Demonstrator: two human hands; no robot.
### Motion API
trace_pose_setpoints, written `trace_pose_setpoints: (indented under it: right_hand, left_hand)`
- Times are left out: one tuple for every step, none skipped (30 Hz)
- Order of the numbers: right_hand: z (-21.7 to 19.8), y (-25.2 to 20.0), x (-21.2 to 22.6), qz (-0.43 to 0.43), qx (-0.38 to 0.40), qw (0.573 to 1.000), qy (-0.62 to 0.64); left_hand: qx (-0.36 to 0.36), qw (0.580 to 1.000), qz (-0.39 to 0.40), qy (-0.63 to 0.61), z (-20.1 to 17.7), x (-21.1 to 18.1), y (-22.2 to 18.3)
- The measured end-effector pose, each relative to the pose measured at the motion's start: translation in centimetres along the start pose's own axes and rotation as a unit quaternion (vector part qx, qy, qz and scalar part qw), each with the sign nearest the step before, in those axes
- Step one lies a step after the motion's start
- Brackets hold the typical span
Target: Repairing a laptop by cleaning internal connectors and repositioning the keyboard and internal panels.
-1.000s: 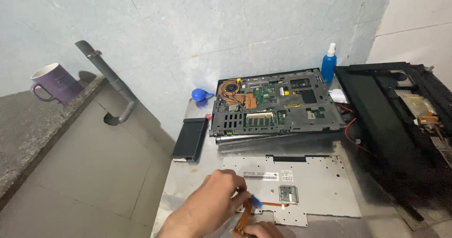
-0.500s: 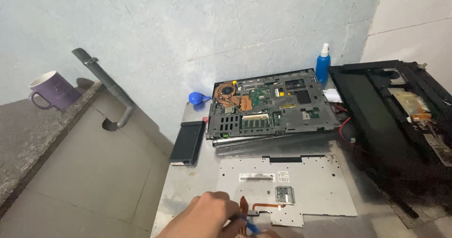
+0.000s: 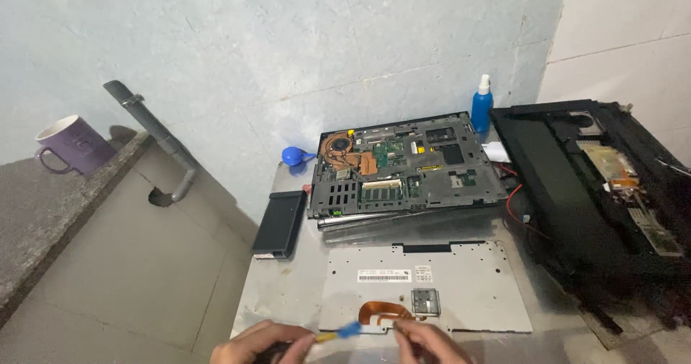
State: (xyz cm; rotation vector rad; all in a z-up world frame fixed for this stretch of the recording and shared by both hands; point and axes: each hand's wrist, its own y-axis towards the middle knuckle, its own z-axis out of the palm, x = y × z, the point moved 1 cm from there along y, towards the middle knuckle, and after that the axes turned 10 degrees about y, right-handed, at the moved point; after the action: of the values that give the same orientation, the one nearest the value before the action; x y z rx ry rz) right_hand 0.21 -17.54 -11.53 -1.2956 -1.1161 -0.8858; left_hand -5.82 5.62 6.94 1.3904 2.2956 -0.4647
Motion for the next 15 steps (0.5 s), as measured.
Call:
trace_pose_setpoints:
  right_hand:
    - [0.7, -1.5, 1.0, -0.143, -0.252, 0.957, 0.003]
    - [-0.3, -1.1, 0.8, -0.144, -0.254, 0.956, 0.002]
    - [-1.3, -0.8, 0.7, -0.179, -0.252, 0.948, -0.075]
    - [-2.2, -0.3, 0.6, -0.213, -0.247, 0.933, -0.151]
    - [-3.1, -0.5, 1.5, -0.215, -0.248, 0.932, -0.151]
    - [-3.7, -0.6, 2.3, -0.183, -0.207, 0.936, -0.218]
    - [-4.3, -0.7, 3.1, -0.149, -0.165, 0.933, -0.283]
    - [-4.7, -0.4, 2.9, -0.149, -0.165, 0.933, -0.282]
    - [-5.0, -0.2, 2.9, -0.255, -0.15, 0.902, -0.314]
    - [-5.3, 0.0, 2.9, -0.355, -0.133, 0.86, -0.342]
    - [-5.2, 1.0, 1.6, -0.355, -0.135, 0.86, -0.341]
    - [-5.2, 2.1, 0.3, -0.417, -0.143, 0.796, -0.415]
    - [-5.3, 3.1, -1.1, -0.473, -0.15, 0.722, -0.483]
    - [-5.5, 3.0, -1.0, -0.471, -0.149, 0.722, -0.484]
    - [-5.6, 2.9, -0.9, -0.479, -0.161, 0.703, -0.499]
  left_hand:
    - [-0.067, 0.992, -0.091, -0.055, 0.9, 0.2, -0.1]
    - [-0.067, 0.992, -0.089, -0.056, 1.9, 1.3, 0.7]
    - [-0.084, 0.993, -0.079, -0.024, 2.9, 2.4, 1.5]
    - [-0.103, 0.992, -0.07, 0.008, 3.9, 3.5, 2.3]
    - [-0.104, 0.992, -0.069, 0.006, 3.9, 3.1, 2.8]
    - [-0.136, 0.99, -0.014, -0.029, 3.8, 2.7, 3.2]
    - [-0.17, 0.983, 0.04, -0.065, 3.6, 2.2, 3.7]
    - [-0.171, 0.982, 0.041, -0.064, 4.0, 2.3, 5.3]
    - [-0.154, 0.98, 0.12, -0.034, 4.5, 2.2, 7.0]
    - [-0.135, 0.97, 0.201, -0.004, 4.9, 2.1, 8.8]
    - [-0.135, 0.97, 0.203, -0.003, 4.8, 1.5, 9.7]
    - [-0.13, 0.968, 0.216, 0.001, 5.0, 0.7, 10.6]
    - [-0.125, 0.965, 0.23, 0.005, 5.2, 0.0, 11.5]
    - [-0.123, 0.965, 0.23, 0.004, 6.0, 0.3, 12.4]
    - [-0.097, 0.965, 0.243, 0.019, 6.9, 0.7, 13.3]
